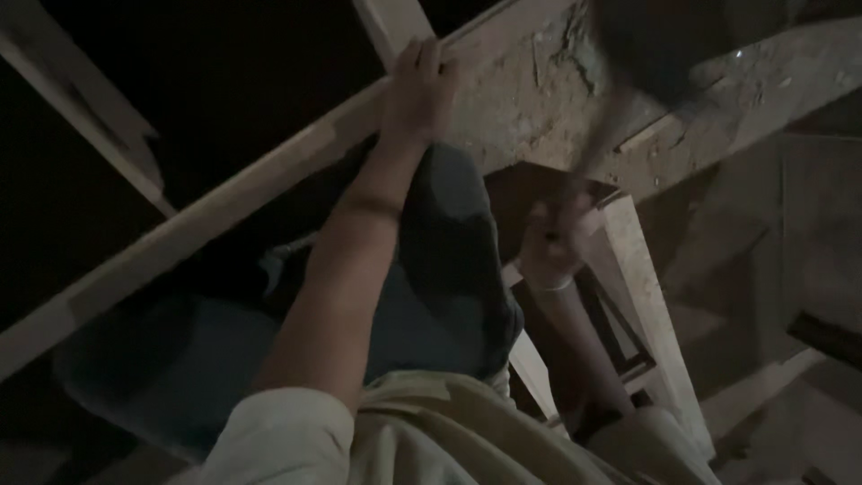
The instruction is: The person hammers nails into a wooden frame using a hammer. They repeatedly position nails and strike them to secure the frame components.
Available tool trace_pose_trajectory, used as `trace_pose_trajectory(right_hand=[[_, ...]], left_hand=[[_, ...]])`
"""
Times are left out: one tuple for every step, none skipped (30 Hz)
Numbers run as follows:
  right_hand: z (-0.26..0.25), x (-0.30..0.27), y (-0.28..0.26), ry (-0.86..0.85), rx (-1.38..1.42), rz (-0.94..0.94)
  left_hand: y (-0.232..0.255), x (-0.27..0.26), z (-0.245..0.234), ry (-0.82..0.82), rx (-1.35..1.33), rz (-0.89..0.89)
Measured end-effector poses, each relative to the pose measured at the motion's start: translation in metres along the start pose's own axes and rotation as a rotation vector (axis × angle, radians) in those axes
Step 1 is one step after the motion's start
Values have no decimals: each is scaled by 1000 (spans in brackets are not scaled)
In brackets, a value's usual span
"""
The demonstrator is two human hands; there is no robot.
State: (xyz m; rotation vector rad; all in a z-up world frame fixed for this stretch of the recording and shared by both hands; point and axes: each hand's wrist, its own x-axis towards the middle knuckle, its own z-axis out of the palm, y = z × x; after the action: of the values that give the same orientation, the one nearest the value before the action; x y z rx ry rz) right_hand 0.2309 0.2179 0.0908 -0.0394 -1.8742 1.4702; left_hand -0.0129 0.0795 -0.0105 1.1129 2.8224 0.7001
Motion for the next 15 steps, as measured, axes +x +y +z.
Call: trace_pose_trajectory(right_hand=[[2, 5, 5, -199, -330, 134], [4, 10, 9, -394, -661, 270], [2, 11, 5, -593, -996, 423], [1, 11, 1, -496, -964, 290], [6, 14, 2, -380, -926, 151], [12, 17, 5, -267, -884, 11], [10, 14, -1, -183, -826, -20], [9, 11, -4, -97, -768, -51], [9, 7, -9, -13, -704, -88], [9, 2, -17, -191, -804, 24], [14, 8, -11, -359, -884, 111], [17, 13, -7, -529, -961, 199], [17, 16, -8, -508, -959, 224], [16, 18, -9, -487, -956, 248], [19, 17, -10, -454, -953, 288]], left_hand=[[-1, 4, -3, 42, -113, -58], [-2, 5, -4, 83, -226, -114], [2, 0, -5, 110, -347, -176], [5, -5, -7, 86, -229, -107], [1, -1, -11, 68, -101, -19], [-5, 5, -16, 53, 28, 68], [-1, 1, -15, -15, -5, 21], [0, -1, -15, -84, -36, -25], [1, -5, -17, -148, -62, -75], [5, -11, -19, -41, -41, -7], [0, -3, -24, 93, -3, 63], [-3, 4, -28, 228, 35, 134], [-1, 6, -30, 174, 73, 106], [-1, 6, -32, 120, 112, 78], [-2, 6, -33, 55, 151, 65]])
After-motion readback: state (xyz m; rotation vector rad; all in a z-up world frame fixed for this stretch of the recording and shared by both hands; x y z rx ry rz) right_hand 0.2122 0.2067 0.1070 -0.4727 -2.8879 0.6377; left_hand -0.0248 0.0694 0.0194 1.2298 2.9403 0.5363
